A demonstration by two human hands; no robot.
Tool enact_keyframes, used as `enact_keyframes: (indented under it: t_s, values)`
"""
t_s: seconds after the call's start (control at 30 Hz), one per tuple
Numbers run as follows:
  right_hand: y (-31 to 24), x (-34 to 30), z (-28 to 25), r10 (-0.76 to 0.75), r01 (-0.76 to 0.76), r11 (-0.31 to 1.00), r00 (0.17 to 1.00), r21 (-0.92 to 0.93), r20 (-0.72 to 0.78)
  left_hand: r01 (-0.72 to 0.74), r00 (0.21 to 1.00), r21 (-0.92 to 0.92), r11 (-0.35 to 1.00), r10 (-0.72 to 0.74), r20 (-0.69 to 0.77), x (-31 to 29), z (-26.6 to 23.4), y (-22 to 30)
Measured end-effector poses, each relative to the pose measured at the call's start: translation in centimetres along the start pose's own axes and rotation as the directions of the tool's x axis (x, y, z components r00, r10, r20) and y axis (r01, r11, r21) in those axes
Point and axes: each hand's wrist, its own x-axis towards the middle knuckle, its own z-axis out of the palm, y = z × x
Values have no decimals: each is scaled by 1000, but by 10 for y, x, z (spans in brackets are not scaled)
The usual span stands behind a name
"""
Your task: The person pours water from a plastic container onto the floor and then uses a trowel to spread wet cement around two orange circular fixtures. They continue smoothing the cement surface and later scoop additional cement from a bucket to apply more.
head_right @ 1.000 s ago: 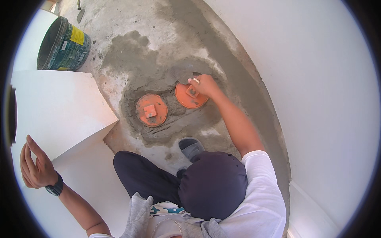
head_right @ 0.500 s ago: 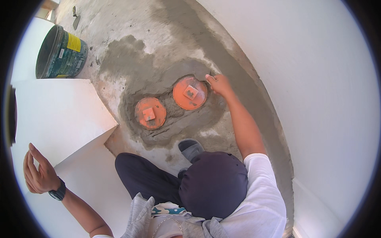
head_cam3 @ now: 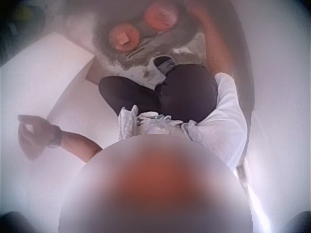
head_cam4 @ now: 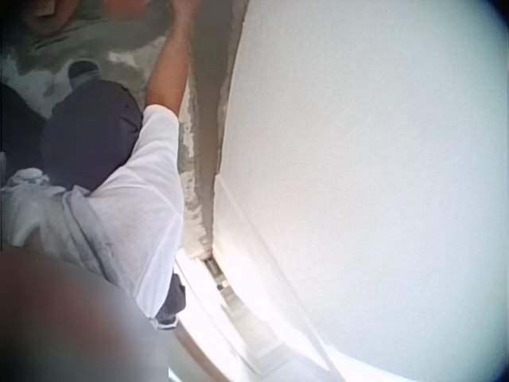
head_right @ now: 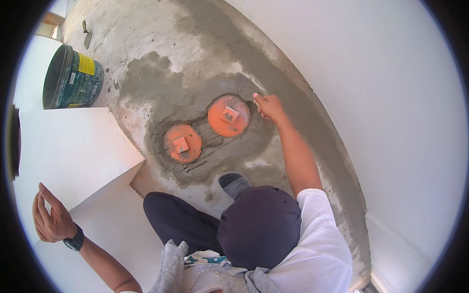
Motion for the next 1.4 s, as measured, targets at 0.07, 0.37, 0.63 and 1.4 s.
enact_keyframes:
  t_s: [0.07,0.37,0.63,1.4]
  values:
    - [4,-5,-6,75,-82,991,995,-109,-63,51,999,-42,998,-51,10,0,0,0]
    - [-14,-77,3,-308,119,546,949,-829,-66,30,1000,-21,999,-30,-7,-9,5,-8]
    - [-11,-80,39,-483,216,449,875,-867,-32,-20,1000,14,1000,20,-11,-10,7,-10]
    - [3,-81,44,-404,121,528,906,-840,-123,5,1000,9,1000,-5,-11,-3,1,-2]
